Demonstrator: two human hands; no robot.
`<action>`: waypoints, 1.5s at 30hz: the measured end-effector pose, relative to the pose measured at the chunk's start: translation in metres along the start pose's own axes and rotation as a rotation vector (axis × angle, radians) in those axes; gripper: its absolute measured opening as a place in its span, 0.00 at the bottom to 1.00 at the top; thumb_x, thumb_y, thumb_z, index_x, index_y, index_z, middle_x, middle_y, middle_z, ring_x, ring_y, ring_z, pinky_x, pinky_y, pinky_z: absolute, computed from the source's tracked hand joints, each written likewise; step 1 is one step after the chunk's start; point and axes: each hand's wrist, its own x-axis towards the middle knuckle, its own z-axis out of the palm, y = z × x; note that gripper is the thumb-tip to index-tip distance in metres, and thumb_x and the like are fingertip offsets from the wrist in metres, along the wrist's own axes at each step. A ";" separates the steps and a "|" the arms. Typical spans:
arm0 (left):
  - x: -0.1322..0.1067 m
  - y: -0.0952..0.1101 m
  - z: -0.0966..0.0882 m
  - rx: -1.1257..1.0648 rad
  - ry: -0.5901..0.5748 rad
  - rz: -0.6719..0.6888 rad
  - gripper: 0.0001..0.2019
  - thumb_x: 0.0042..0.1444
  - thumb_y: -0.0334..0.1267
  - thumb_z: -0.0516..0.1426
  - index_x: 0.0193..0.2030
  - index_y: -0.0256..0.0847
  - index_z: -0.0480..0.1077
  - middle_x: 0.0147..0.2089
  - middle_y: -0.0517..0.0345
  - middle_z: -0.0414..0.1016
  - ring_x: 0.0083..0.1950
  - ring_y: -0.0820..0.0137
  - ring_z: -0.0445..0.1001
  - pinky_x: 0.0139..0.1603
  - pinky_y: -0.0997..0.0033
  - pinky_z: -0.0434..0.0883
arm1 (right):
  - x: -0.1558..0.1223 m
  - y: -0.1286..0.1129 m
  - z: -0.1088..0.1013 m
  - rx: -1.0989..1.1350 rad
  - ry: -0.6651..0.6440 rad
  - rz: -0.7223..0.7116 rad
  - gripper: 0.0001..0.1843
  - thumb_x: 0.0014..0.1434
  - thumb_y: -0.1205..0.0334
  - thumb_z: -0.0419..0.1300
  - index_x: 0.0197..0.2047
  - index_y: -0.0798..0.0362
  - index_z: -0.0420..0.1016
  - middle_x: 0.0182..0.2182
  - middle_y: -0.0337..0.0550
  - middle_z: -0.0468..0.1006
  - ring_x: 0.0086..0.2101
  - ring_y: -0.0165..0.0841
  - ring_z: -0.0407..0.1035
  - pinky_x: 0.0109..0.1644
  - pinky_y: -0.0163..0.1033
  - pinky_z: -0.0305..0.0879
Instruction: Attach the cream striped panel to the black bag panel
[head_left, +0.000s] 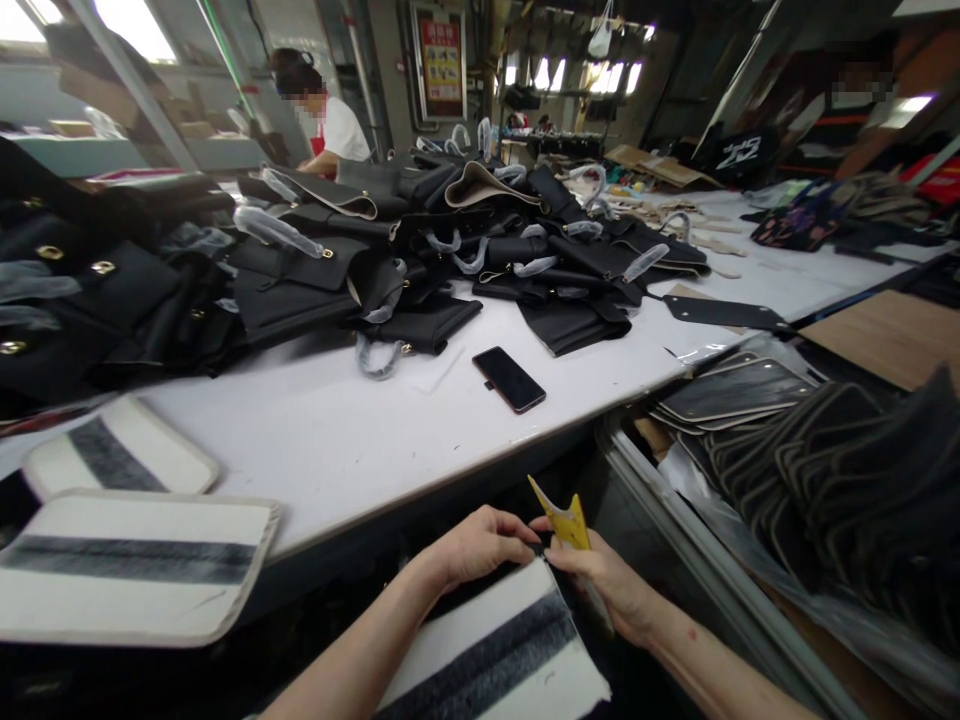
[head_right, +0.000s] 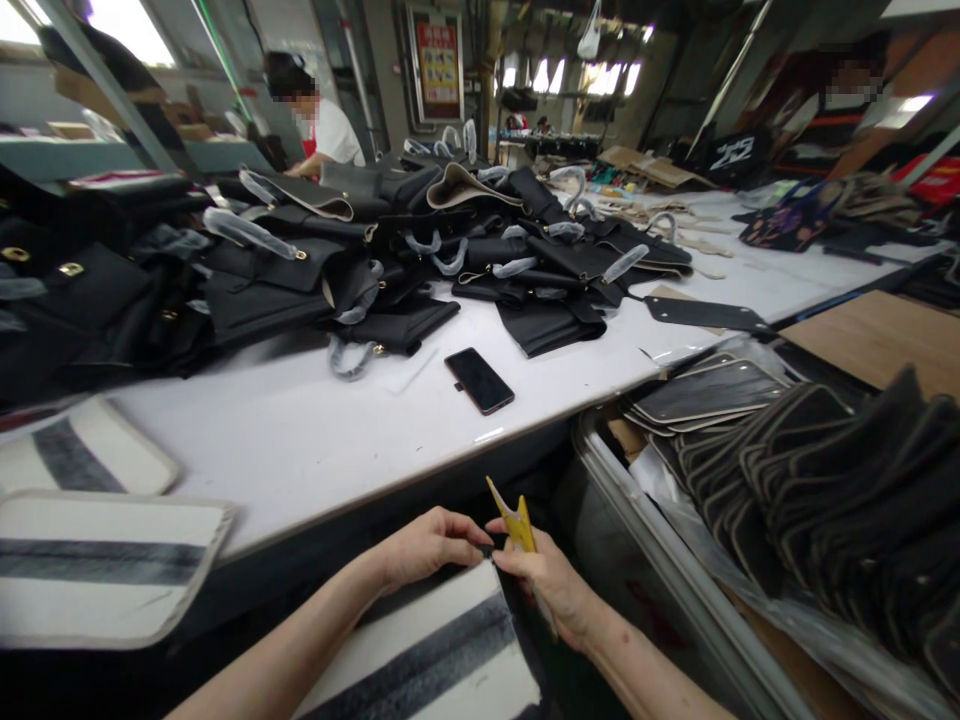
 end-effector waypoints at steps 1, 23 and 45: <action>0.000 0.000 0.000 0.001 -0.005 0.002 0.15 0.41 0.37 0.62 0.38 0.36 0.80 0.28 0.60 0.75 0.29 0.73 0.64 0.35 0.70 0.63 | 0.000 0.002 0.000 -0.017 -0.008 -0.018 0.24 0.52 0.55 0.66 0.51 0.50 0.70 0.29 0.35 0.67 0.29 0.29 0.62 0.31 0.34 0.56; 0.003 0.004 0.011 0.507 0.075 0.075 0.16 0.51 0.50 0.58 0.38 0.42 0.79 0.33 0.57 0.79 0.35 0.66 0.73 0.33 0.70 0.65 | -0.023 0.027 0.009 -0.425 0.095 -0.355 0.20 0.65 0.50 0.54 0.56 0.51 0.63 0.50 0.47 0.73 0.48 0.39 0.68 0.55 0.44 0.63; -0.212 -0.110 -0.060 -0.116 1.038 0.078 0.25 0.59 0.60 0.50 0.43 0.38 0.71 0.46 0.50 0.78 0.50 0.61 0.74 0.52 0.65 0.67 | 0.011 -0.048 0.060 -1.397 -0.093 -0.535 0.31 0.62 0.32 0.44 0.24 0.49 0.64 0.20 0.38 0.69 0.23 0.34 0.66 0.27 0.37 0.56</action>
